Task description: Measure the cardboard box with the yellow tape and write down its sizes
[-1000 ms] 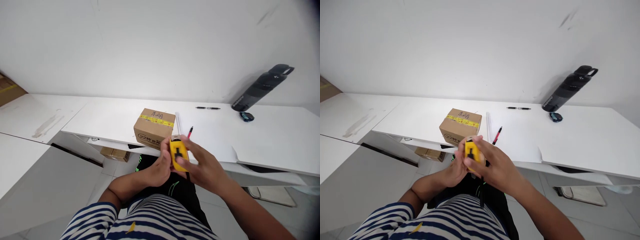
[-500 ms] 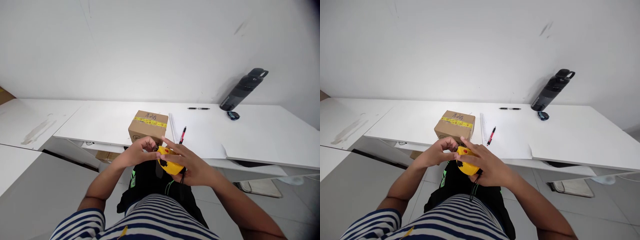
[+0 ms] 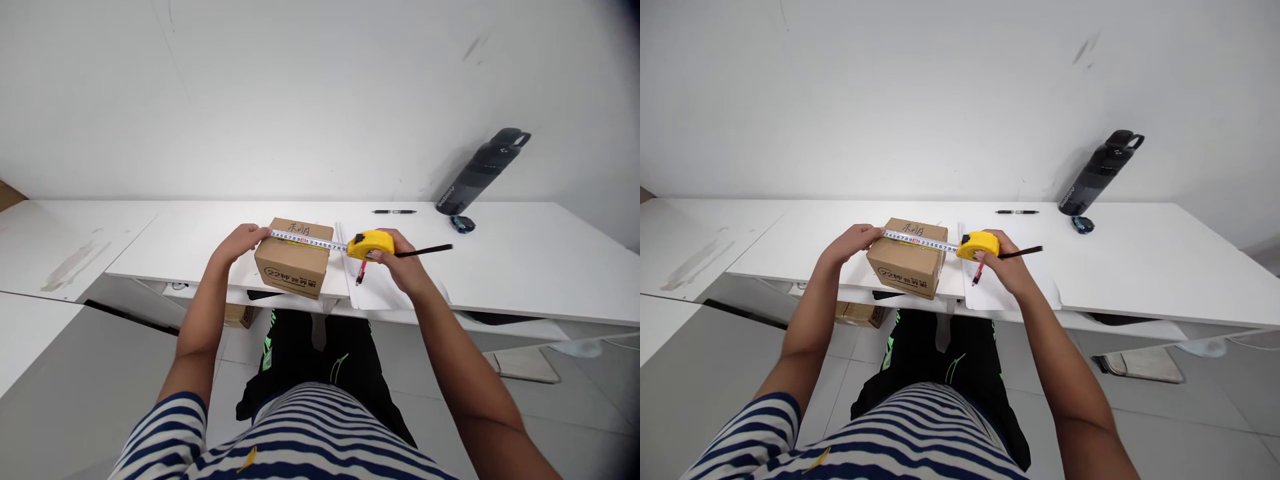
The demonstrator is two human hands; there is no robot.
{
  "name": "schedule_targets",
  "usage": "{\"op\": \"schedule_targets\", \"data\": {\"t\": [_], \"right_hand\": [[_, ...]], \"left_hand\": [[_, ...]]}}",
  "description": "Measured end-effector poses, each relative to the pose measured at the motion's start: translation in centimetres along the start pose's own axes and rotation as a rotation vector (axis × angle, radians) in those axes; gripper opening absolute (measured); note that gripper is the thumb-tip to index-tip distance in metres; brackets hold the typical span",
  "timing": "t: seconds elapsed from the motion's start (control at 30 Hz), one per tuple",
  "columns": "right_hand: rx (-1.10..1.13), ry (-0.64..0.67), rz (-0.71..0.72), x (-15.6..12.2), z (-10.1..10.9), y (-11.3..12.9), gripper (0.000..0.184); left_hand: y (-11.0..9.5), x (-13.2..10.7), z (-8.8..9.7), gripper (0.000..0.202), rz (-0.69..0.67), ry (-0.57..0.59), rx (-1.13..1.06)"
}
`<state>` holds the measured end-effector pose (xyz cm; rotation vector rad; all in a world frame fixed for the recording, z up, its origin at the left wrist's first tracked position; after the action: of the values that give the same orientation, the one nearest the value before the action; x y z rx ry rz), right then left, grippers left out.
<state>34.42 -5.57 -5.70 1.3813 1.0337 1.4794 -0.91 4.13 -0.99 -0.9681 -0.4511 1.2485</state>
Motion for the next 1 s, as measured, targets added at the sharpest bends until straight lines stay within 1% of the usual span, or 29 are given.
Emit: {"op": "schedule_targets", "data": {"t": [0.1, 0.23, 0.3, 0.37, 0.5, 0.63, 0.77, 0.83, 0.9, 0.93, 0.97, 1.0], "right_hand": [[-0.059, 0.035, -0.058, 0.1, -1.8, 0.5, 0.047], [-0.157, 0.09, -0.057, 0.2, -4.0, 2.0, 0.041], [-0.169, 0.085, -0.055, 0.2, -4.3, 2.3, 0.039], [-0.159, 0.071, -0.057, 0.1, -4.3, 2.3, 0.041], [-0.171, 0.059, -0.053, -0.3, -4.2, 2.0, 0.045], [-0.164, 0.055, -0.004, -0.4, -4.2, 2.5, 0.044], [-0.215, 0.055, 0.06, -1.1, -4.5, 4.3, 0.044], [-0.268, 0.075, 0.1, -2.3, -5.5, 5.6, 0.052], [-0.319, 0.105, 0.159, -4.2, -7.5, 6.9, 0.075], [-0.346, 0.112, 0.202, -5.3, -8.8, 7.6, 0.088], [-0.372, 0.118, 0.249, -6.4, -10.3, 8.3, 0.097], [-0.4, 0.117, 0.309, -7.5, -12.0, 9.0, 0.098]], "left_hand": [[0.6, 0.3, -0.4, 0.046, 0.01, 0.033, 0.104], [1.3, 0.5, -2.0, 0.047, 0.009, 0.138, -0.002], [1.5, 0.8, -2.6, 0.05, -0.012, 0.183, -0.067], [1.6, 1.0, -2.8, 0.051, -0.042, 0.199, -0.095], [1.9, 1.4, -2.5, 0.05, -0.06, 0.215, -0.112], [1.5, 1.4, -2.1, 0.04, -0.086, 0.216, -0.113], [0.2, 0.7, -1.1, 0.042, -0.143, 0.203, -0.09], [-1.2, 0.3, -0.2, 0.04, -0.186, 0.159, -0.129], [-3.1, 0.0, 0.6, 0.036, -0.249, 0.11, -0.172], [-4.3, 0.0, 0.7, 0.033, -0.281, 0.114, -0.173], [-5.5, 0.2, 0.4, 0.031, -0.308, 0.145, -0.156], [-6.7, 0.6, -0.2, 0.03, -0.326, 0.195, -0.122]]}}
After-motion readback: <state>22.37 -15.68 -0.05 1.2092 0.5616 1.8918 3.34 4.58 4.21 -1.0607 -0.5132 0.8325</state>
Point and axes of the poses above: each hand's wrist, its own x-axis towards the middle knuckle, its own z-axis out of the back of the hand, y = z × x, the point moved 8 cm from there along x, towards the middle knuckle, and after that the axes turned 9 degrees about y, right-handed, at the moved point
